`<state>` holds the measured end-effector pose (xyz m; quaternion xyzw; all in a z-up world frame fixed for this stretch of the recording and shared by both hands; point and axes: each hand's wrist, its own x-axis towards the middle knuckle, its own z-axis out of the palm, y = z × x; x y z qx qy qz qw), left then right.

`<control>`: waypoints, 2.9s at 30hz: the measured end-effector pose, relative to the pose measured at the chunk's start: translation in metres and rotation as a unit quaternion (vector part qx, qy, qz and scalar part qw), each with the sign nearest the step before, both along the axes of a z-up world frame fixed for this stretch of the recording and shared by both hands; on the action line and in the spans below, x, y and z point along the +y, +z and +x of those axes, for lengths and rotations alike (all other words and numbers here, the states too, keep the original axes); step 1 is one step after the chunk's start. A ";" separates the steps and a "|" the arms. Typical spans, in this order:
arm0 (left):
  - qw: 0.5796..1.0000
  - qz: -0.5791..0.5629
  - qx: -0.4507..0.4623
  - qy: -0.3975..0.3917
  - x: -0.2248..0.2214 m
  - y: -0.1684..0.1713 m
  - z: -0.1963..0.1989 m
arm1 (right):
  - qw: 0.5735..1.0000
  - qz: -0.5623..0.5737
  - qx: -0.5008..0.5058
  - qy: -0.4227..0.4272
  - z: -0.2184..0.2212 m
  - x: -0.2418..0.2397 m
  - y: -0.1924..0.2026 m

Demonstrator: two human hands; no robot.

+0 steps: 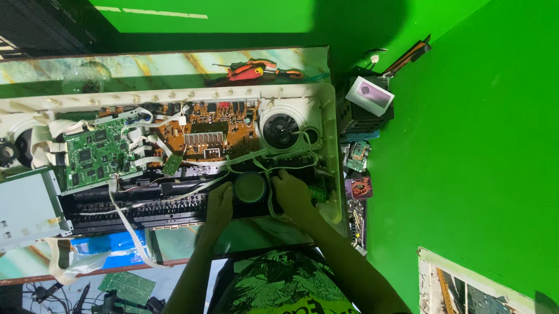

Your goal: The person manipulates internal components of a dismantled electronic keyboard, moving wires and circuit boards while holding a mug in one hand.

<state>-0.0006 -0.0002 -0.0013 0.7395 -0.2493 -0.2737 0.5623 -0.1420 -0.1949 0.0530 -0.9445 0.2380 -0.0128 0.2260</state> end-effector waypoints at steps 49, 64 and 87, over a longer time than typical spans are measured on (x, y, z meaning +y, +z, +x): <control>0.995 -0.061 0.033 0.067 0.020 0.005 -0.052 | 0.918 0.338 -0.207 -0.007 -0.055 -0.035 -0.013; 0.984 -0.062 0.030 0.167 0.050 0.023 -0.197 | 0.895 0.428 -0.129 0.011 -0.140 -0.005 0.054; 0.965 -0.060 0.009 0.256 0.202 0.056 -0.180 | 0.899 0.379 -0.164 0.148 -0.096 0.159 0.103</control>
